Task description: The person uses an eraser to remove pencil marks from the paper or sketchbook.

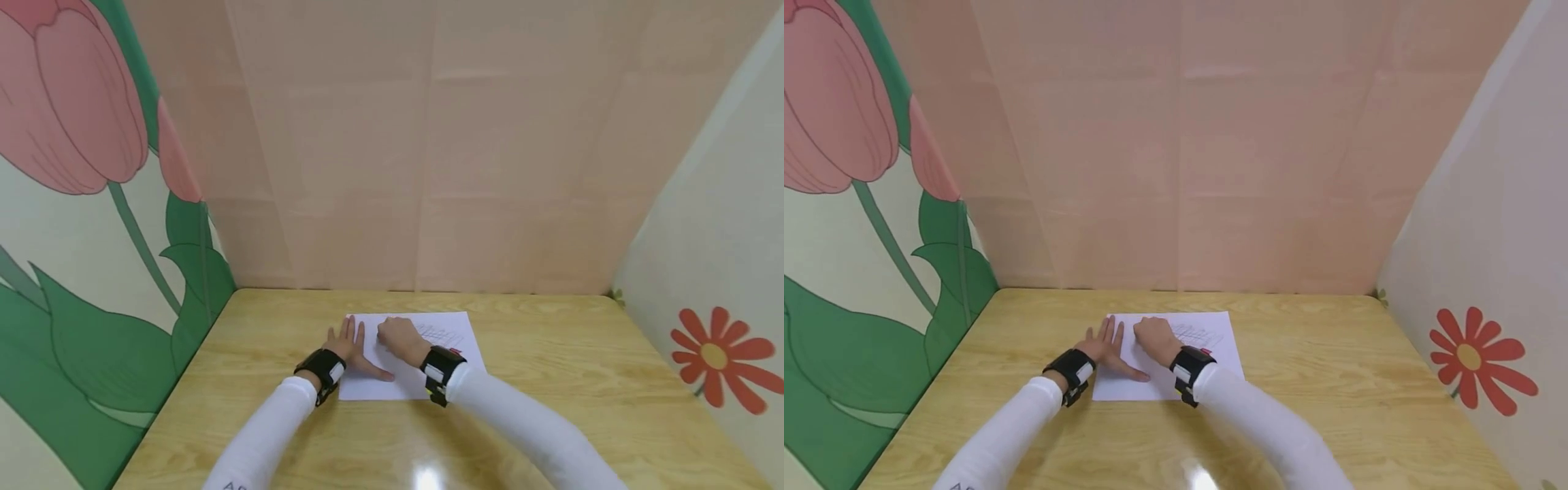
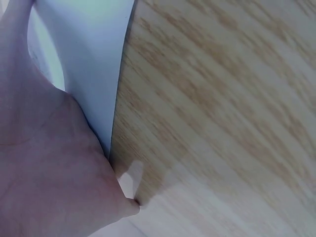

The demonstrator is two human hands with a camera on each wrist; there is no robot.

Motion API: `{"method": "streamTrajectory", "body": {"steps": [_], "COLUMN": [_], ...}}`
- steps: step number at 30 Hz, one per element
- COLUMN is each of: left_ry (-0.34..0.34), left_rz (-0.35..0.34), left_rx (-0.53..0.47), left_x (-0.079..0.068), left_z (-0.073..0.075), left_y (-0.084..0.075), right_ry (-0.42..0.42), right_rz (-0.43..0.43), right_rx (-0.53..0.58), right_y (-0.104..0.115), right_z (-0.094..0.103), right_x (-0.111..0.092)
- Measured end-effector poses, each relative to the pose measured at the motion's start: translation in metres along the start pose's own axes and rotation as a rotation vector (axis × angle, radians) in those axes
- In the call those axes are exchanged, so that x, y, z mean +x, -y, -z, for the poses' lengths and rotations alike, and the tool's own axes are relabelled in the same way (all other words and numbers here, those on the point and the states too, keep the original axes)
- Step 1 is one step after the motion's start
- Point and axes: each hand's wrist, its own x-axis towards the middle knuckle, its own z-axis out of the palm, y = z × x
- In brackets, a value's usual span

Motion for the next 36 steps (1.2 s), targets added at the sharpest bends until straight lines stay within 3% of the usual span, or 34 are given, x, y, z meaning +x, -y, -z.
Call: {"method": "streamTrajectory", "body": {"steps": [5, 8, 12, 18, 20, 25, 30, 36], "left_ry": [-0.005, -0.011, -0.026, -0.038, -0.023, 0.024, -0.036, -0.104], "left_rz": [-0.008, -0.013, -0.025, -0.027, -0.016, 0.006, -0.015, -0.049], "left_rx": [-0.012, -0.002, 0.013, -0.015, -0.015, 0.006, 0.035, 0.007], "left_x": [0.003, 0.021, 0.047, 0.044, 0.034, 0.011, 0.023, 0.032], "left_z": [-0.004, -0.017, -0.039, -0.037, -0.026, -0.004, -0.018, -0.032], "left_y": [0.001, 0.009, 0.023, 0.023, 0.017, 0.004, 0.01, 0.012], "right_ry": [0.02, -0.027, -0.092, -0.075, -0.078, -0.054, 0.058, 0.082], "right_rz": [0.078, 0.048, -0.027, -0.156, -0.163, -0.015, 0.118, 0.06], "right_rx": [0.056, 0.032, -0.028, -0.012, 0.005, 0.019, 0.103, 0.185], "right_y": [0.001, 0.001, 0.001, -0.006, -0.009, -0.011, -0.007, -0.007], "right_z": [0.014, 0.014, 0.002, -0.014, -0.015, -0.003, 0.018, 0.021], "right_x": [-0.024, -0.027, -0.013, 0.014, 0.018, 0.002, -0.025, -0.045]}}
